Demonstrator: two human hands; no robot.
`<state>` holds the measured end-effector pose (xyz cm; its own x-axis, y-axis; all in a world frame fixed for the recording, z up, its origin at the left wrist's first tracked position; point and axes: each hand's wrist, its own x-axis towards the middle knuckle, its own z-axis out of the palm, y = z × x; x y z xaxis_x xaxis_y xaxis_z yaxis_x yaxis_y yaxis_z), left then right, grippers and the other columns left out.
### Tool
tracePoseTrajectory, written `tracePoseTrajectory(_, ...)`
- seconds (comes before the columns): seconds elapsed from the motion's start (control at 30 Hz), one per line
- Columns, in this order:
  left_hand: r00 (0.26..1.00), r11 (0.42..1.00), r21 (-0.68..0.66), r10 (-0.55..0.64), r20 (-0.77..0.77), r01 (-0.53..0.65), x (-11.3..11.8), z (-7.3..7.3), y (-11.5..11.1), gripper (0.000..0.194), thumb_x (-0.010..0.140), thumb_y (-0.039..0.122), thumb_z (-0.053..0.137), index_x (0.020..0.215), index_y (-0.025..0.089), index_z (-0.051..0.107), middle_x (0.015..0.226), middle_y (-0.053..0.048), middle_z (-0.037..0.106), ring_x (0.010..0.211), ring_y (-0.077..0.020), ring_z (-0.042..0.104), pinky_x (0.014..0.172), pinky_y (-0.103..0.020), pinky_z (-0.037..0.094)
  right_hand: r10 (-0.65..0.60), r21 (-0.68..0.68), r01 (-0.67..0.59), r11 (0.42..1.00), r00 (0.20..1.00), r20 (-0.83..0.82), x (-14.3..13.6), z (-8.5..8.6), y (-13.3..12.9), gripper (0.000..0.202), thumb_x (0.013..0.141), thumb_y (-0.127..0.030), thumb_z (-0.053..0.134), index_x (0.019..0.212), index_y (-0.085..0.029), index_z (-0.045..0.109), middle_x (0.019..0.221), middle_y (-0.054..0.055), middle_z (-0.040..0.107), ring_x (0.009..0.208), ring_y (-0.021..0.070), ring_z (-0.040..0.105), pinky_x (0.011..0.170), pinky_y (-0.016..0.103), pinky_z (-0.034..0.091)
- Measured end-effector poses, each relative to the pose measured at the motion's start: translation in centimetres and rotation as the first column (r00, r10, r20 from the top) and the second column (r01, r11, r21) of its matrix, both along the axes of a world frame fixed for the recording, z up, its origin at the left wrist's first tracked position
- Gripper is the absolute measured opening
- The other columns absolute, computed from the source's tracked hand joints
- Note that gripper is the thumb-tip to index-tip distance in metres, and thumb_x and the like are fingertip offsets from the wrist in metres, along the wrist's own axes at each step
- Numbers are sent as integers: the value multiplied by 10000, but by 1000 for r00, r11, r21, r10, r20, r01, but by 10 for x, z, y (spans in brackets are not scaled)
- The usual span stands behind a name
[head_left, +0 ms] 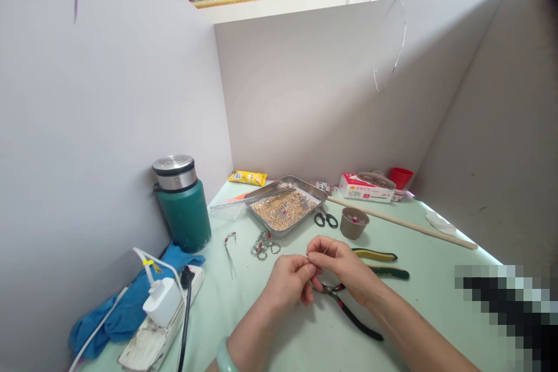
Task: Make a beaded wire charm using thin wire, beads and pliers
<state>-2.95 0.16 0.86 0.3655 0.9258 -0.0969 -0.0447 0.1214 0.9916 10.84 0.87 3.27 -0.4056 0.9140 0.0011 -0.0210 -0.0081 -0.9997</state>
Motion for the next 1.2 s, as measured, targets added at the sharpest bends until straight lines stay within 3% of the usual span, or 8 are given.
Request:
tracePoseTrajectory(0.13, 982, 994, -51, -89, 169, 98, -4, 1, 1, 267, 713, 356, 559, 736, 94, 600, 588, -50, 628, 341, -67, 472, 393, -188, 337, 14, -10, -15, 1000, 998, -58, 0, 2, 1, 152, 759, -325, 546, 742, -177, 513, 538, -61, 465, 437, 88, 480, 512, 235, 357)
tracePoseTrajectory(0.33, 972, 990, -71, 137, 190, -125, -8, 2, 5, 309, 707, 399, 584, 717, 91, 608, 682, -60, 634, 406, -85, 524, 425, -213, 409, -243, 297, 149, 943, 919, 311, 4, 2, 6, 207, 760, -387, 534, 725, -183, 540, 673, -13, 563, 630, 125, 500, 572, 236, 377)
tracePoseTrajectory(0.43, 966, 979, -82, 198, 165, -187, -10, 0, 6, 310, 700, 403, 590, 720, 94, 609, 680, -57, 635, 412, -89, 529, 423, -219, 419, -343, 506, 77, 859, 820, 458, 3, -2, 6, 201, 786, -340, 498, 648, -192, 499, 597, -28, 516, 548, 111, 437, 512, 231, 323)
tracePoseTrajectory(0.57, 959, 967, -121, 242, 148, -225, -9, -3, 7, 259, 703, 349, 594, 721, 91, 602, 644, -56, 631, 396, -94, 524, 400, -216, 412, -476, 730, -37, 682, 736, 481, -1, -9, 3, 178, 820, -206, 428, 650, -190, 481, 635, -9, 525, 588, 120, 443, 572, 251, 313)
tracePoseTrajectory(0.7, 934, 946, -264, 255, 251, -187, -10, -4, 7, 185, 721, 266, 579, 732, 82, 599, 603, -46, 613, 395, -84, 512, 397, -205, 415, -526, 818, -150, 556, 699, 485, -2, -11, 3, 198, 823, -154, 403, 638, -181, 469, 629, -1, 511, 611, 127, 442, 619, 274, 301)
tracePoseTrajectory(0.9, 928, 951, -302, 168, 333, -63, -11, 1, 6, 355, 774, 399, 528, 871, 65, 596, 783, -121, 646, 555, -139, 608, 494, -246, 486, -471, 733, -90, 674, 713, 520, 7, -5, 7, 172, 804, -162, 459, 635, -195, 465, 618, -28, 533, 582, 115, 440, 600, 252, 313)
tracePoseTrajectory(1.03, 935, 943, -305, 221, 279, -132, -11, 4, 5, 473, 780, 516, 461, 950, 87, 564, 851, -149, 644, 656, -189, 635, 513, -275, 499, -459, 716, -85, 693, 713, 529, 11, -3, 8, 168, 795, -167, 458, 631, -200, 475, 624, -22, 551, 576, 122, 452, 592, 259, 324)
tracePoseTrajectory(1.2, 962, 963, -201, 214, 171, -178, -12, 2, 5, 343, 701, 388, 626, 876, 95, 599, 814, -112, 643, 658, -161, 620, 529, -246, 495, -445, 701, -85, 708, 716, 537, 10, -1, 6, 168, 797, -188, 449, 639, -208, 503, 618, -11, 548, 582, 134, 460, 571, 268, 330)
